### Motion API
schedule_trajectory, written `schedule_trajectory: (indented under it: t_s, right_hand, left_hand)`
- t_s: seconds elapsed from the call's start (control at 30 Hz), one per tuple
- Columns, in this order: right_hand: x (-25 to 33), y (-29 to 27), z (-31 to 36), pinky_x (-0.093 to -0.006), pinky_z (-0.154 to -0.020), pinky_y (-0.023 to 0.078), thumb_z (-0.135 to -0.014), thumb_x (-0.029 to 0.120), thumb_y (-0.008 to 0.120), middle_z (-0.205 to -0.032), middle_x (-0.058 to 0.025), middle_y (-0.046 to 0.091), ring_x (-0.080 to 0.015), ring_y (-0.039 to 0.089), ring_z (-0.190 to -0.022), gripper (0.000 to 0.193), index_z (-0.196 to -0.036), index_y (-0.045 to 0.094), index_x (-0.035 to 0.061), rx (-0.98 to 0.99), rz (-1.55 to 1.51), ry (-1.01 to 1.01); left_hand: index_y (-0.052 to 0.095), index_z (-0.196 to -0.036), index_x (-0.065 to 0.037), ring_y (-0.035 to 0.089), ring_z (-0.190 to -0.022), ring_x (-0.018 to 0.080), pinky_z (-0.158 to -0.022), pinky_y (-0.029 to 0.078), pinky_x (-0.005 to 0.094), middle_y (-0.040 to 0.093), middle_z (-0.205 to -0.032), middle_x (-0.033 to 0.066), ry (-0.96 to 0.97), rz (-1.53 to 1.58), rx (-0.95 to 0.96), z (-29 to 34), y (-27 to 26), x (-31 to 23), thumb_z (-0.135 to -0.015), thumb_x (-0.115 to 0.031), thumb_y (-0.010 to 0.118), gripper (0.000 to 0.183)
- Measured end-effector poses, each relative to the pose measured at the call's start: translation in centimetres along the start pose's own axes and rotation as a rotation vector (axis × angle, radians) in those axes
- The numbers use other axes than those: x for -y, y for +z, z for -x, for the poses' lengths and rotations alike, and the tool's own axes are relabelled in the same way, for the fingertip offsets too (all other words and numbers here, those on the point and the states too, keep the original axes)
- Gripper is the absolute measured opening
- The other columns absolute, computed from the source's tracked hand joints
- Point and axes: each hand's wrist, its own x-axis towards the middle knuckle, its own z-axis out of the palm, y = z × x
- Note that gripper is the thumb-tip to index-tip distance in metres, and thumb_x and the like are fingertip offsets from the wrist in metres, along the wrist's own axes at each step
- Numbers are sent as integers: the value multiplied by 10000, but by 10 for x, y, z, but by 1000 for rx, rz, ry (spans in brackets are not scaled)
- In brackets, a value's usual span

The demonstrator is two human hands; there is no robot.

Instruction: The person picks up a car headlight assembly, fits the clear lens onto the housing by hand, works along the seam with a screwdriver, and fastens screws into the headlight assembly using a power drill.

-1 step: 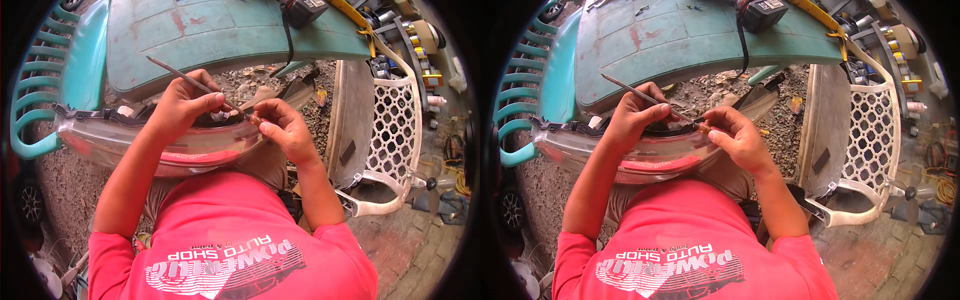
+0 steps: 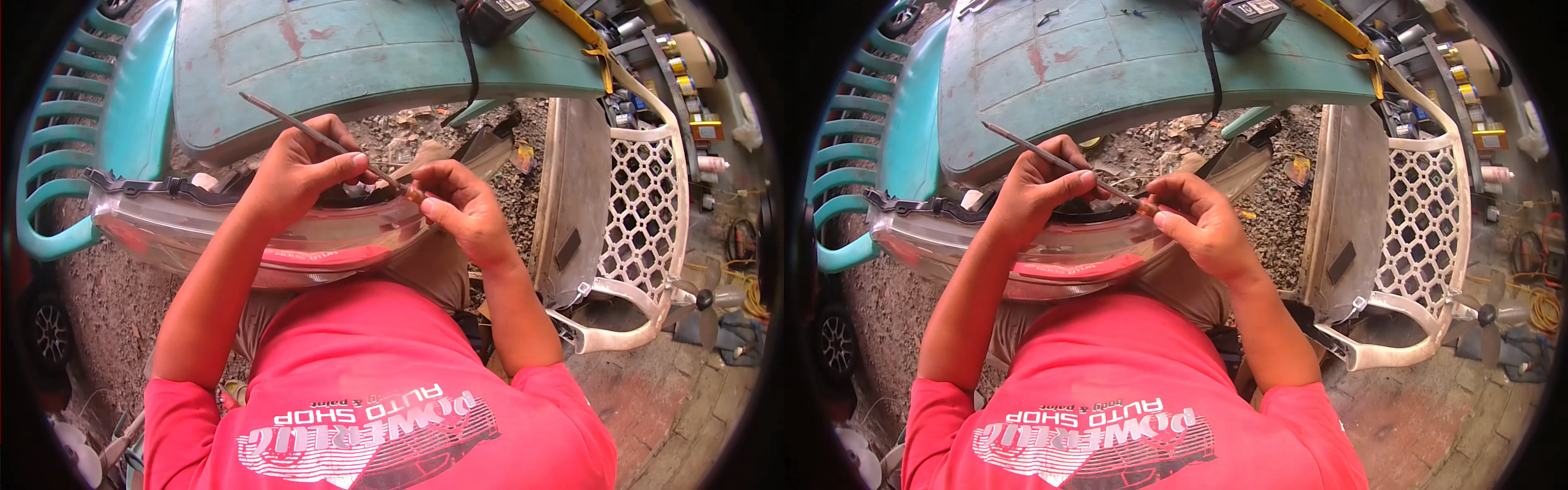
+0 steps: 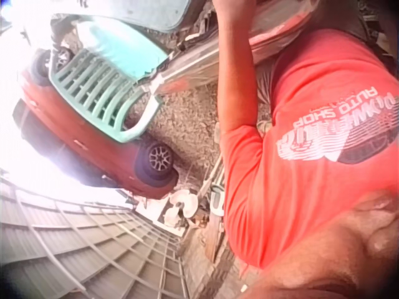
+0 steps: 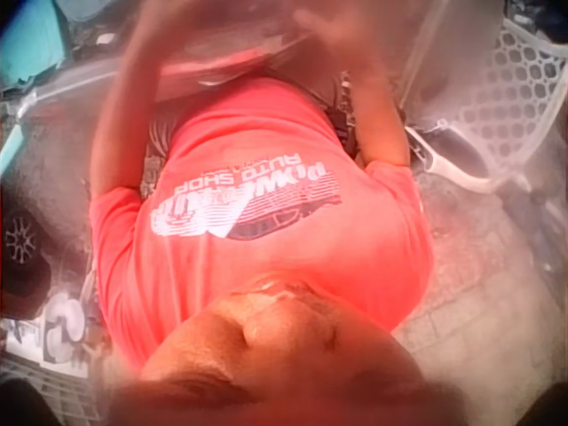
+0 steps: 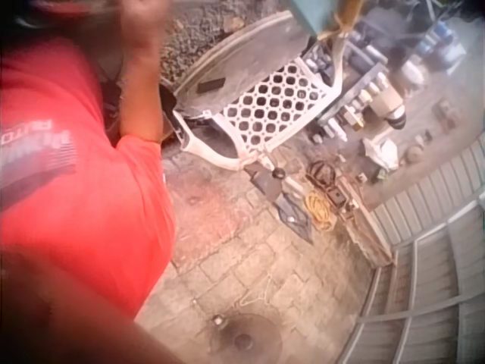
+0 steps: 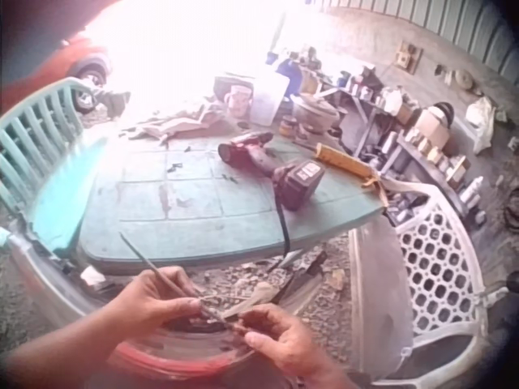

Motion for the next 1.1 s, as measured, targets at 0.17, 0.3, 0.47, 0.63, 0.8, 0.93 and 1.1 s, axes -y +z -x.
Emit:
schedule_trajectory:
  t_s: [0.17, 0.3, 0.47, 0.63, 0.8, 0.93, 1.1]
  right_hand:
    - [-9, 16, -9, -311, -1065, 565, -1051, -3, 680, -1186, -30, 714, -132, 696, -1201, 358, -1408, 649, 10, -21, 23, -62]
    - [-19, 43, -15, -280, -985, 557, -1067, -12, 652, -1178, -25, 707, -91, 655, -1092, 362, -1426, 631, 36, 37, 1, -124]
    - [-21, 49, -16, -263, -931, 545, -1088, -9, 632, -1155, -26, 686, -70, 626, -1029, 340, -1421, 594, 50, 48, -43, -122]
    - [-14, 41, -10, -269, -908, 546, -1093, -7, 631, -1154, -29, 685, -81, 642, -1036, 359, -1439, 562, 59, 52, -109, -70]
    - [-18, 50, 0, -271, -894, 547, -1094, -8, 611, -1098, -27, 698, -87, 657, -989, 427, -1503, 522, 78, 16, -128, -16]
    - [27, 23, 17, -320, -809, 591, -1059, -28, 582, -914, -72, 764, -129, 719, -836, 506, -1541, 634, 119, 3, 497, -48]
    - [101, -36, 54, -406, -809, 619, -979, -16, 621, -966, -154, 785, -303, 780, -842, 541, -1483, 705, 160, 47, 1102, -2]
  left_hand:
    - [677, -991, -36, 688, -830, 75, -767, 554, 264, 815, -921, 56, -29, -111, 0, 0, -1, 2, -1019, -191, 859, 241]
    - [681, -946, -32, 715, -860, 81, -804, 561, 266, 807, -913, 69, -114, -245, 52, 0, -8, 4, -997, -134, 869, 220]
    - [746, -1004, -10, 727, -858, 106, -828, 576, 299, 798, -907, 67, -126, -108, 40, 3, -4, -8, -1090, -270, 764, 275]
    - [811, -1060, 23, 712, -817, 120, -819, 580, 322, 783, -908, 64, -100, -167, 45, 2, -2, -2, -1167, -395, 630, 468]
    - [821, -1078, 69, 694, -881, 104, -827, 555, 291, 809, -1038, 80, -174, -488, 239, -5, 1, 1, -1169, -374, 637, 488]
    - [769, -1323, 28, 743, -1083, 216, -953, 573, 379, 803, -1259, 190, -27, -735, 204, 2, 12, -1, -1033, -427, 797, 540]
    - [731, -1437, -49, 730, -1209, 432, -1061, 559, 502, 782, -1263, 246, -94, -1187, 122, 5, 26, -8, -911, -433, 848, 661]
